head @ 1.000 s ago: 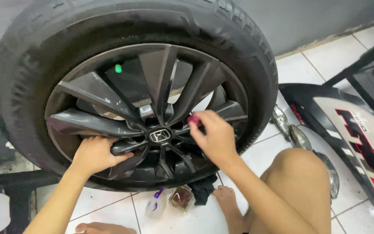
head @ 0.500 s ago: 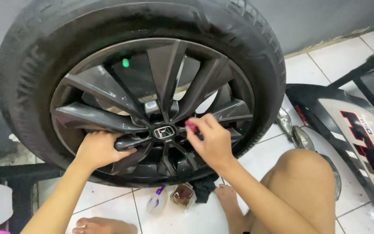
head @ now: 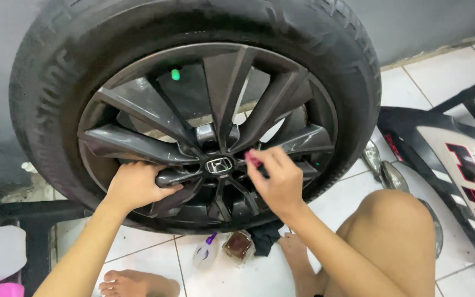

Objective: The person scrubs the spokes and center of a car wheel using a small pink sponge. They hold the wheel with one hand while scrubbing with the other, moving around the rim to clean different sections.

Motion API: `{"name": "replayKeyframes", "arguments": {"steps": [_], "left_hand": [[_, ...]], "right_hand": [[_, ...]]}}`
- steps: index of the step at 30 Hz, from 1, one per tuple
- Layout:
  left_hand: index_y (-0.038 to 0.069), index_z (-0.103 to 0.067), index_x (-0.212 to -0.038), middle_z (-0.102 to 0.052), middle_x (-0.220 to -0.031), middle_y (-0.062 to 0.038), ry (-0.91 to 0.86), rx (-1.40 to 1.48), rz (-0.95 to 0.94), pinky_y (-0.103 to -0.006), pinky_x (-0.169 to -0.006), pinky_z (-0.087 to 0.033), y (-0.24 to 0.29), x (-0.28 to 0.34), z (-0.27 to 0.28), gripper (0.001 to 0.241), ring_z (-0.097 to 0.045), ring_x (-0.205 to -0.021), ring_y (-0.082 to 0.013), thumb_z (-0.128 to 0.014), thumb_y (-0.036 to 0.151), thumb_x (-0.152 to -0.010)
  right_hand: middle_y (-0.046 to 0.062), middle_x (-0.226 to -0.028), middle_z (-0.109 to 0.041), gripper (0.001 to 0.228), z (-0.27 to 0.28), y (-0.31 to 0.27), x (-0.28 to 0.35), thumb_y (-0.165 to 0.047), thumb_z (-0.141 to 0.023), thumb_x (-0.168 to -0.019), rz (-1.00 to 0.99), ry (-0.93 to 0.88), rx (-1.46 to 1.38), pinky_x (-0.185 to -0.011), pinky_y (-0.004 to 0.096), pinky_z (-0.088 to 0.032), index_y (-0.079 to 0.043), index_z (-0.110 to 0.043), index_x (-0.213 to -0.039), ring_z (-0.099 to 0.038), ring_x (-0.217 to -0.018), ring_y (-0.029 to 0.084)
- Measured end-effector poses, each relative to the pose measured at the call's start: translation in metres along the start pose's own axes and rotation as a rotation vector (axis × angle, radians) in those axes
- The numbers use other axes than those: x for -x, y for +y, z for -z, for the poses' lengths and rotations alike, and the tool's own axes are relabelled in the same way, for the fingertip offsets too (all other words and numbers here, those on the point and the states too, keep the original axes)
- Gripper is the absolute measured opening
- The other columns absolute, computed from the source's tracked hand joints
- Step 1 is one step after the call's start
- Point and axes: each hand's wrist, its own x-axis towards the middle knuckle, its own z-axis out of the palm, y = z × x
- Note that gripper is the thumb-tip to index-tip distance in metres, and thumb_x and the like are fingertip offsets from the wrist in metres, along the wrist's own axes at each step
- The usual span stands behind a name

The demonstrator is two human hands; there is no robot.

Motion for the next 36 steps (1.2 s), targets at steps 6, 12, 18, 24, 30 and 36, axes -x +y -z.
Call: {"name": "replayKeyframes", "arguments": {"steps": [6, 12, 18, 24, 30, 36], "left_hand": [[0.026, -0.075, -0.107, -0.078, -0.086, -0.006, 0.006, -0.029, -0.009, -0.0437, -0.086, -0.059, -0.004, -0.003, -0.007, 0.059, -0.077, -0.092, -0.0305, -0.061, 0.074, -0.075], [0.026, -0.075, -0.106, -0.078, -0.085, -0.005, 0.029, 0.008, -0.03, -0.043, -0.084, -0.06, -0.004, -0.001, -0.006, 0.057, -0.077, -0.091, -0.0289, -0.061, 0.073, -0.076], [0.027, -0.075, -0.106, -0.078, -0.086, -0.005, 0.01, 0.002, -0.03, -0.0443, -0.084, -0.06, -0.006, -0.002, -0.008, 0.058, -0.077, -0.091, -0.0302, -0.06, 0.074, -0.076], [0.027, -0.074, -0.109, -0.078, -0.087, -0.007, 0.027, -0.013, -0.049, -0.0457, -0.083, -0.06, -0.006, -0.004, -0.012, 0.061, -0.077, -0.09, -0.0315, -0.06, 0.076, -0.075], [0.029, -0.075, -0.105, -0.077, -0.084, -0.005, 0.042, -0.047, -0.031, -0.044, -0.082, -0.06, -0.008, -0.005, -0.013, 0.057, -0.076, -0.089, -0.0312, -0.062, 0.074, -0.071], [0.028, -0.076, -0.102, -0.077, -0.082, -0.005, 0.068, -0.018, -0.039, -0.0429, -0.081, -0.06, -0.007, -0.001, -0.015, 0.054, -0.077, -0.087, -0.031, -0.063, 0.072, -0.073]], "right_hand": [[-0.001, -0.079, -0.067, 0.022, -0.007, 0.003, -0.001, -0.012, -0.087, -0.079, 0.041, 0.021, 0.031, -0.071, 0.023, -0.059, -0.011, -0.077, -0.098, -0.07, -0.074, 0.016], [-0.003, -0.082, -0.069, 0.017, -0.006, -0.006, -0.004, -0.012, -0.087, -0.081, 0.064, 0.016, -0.009, -0.072, 0.023, -0.059, -0.013, -0.076, -0.093, -0.069, -0.078, 0.016], [0.001, -0.088, -0.069, 0.011, -0.005, -0.012, -0.008, -0.008, -0.085, -0.083, 0.105, 0.047, 0.008, -0.072, 0.026, -0.059, -0.012, -0.077, -0.09, -0.067, -0.084, 0.02], [0.003, -0.09, -0.07, 0.019, -0.004, -0.005, 0.007, -0.005, -0.085, -0.082, 0.104, 0.024, 0.037, -0.073, 0.026, -0.06, -0.009, -0.079, -0.099, -0.069, -0.082, 0.019], [0.001, -0.079, -0.065, 0.015, -0.008, -0.006, 0.003, -0.001, -0.084, -0.081, 0.05, 0.011, -0.056, -0.068, 0.024, -0.058, -0.007, -0.078, -0.094, -0.065, -0.074, 0.017], [0.001, -0.078, -0.065, 0.019, 0.005, 0.0, 0.0, -0.003, -0.086, -0.077, 0.03, 0.028, -0.04, -0.066, 0.028, -0.057, -0.011, -0.078, -0.092, -0.063, -0.072, 0.02]]}}
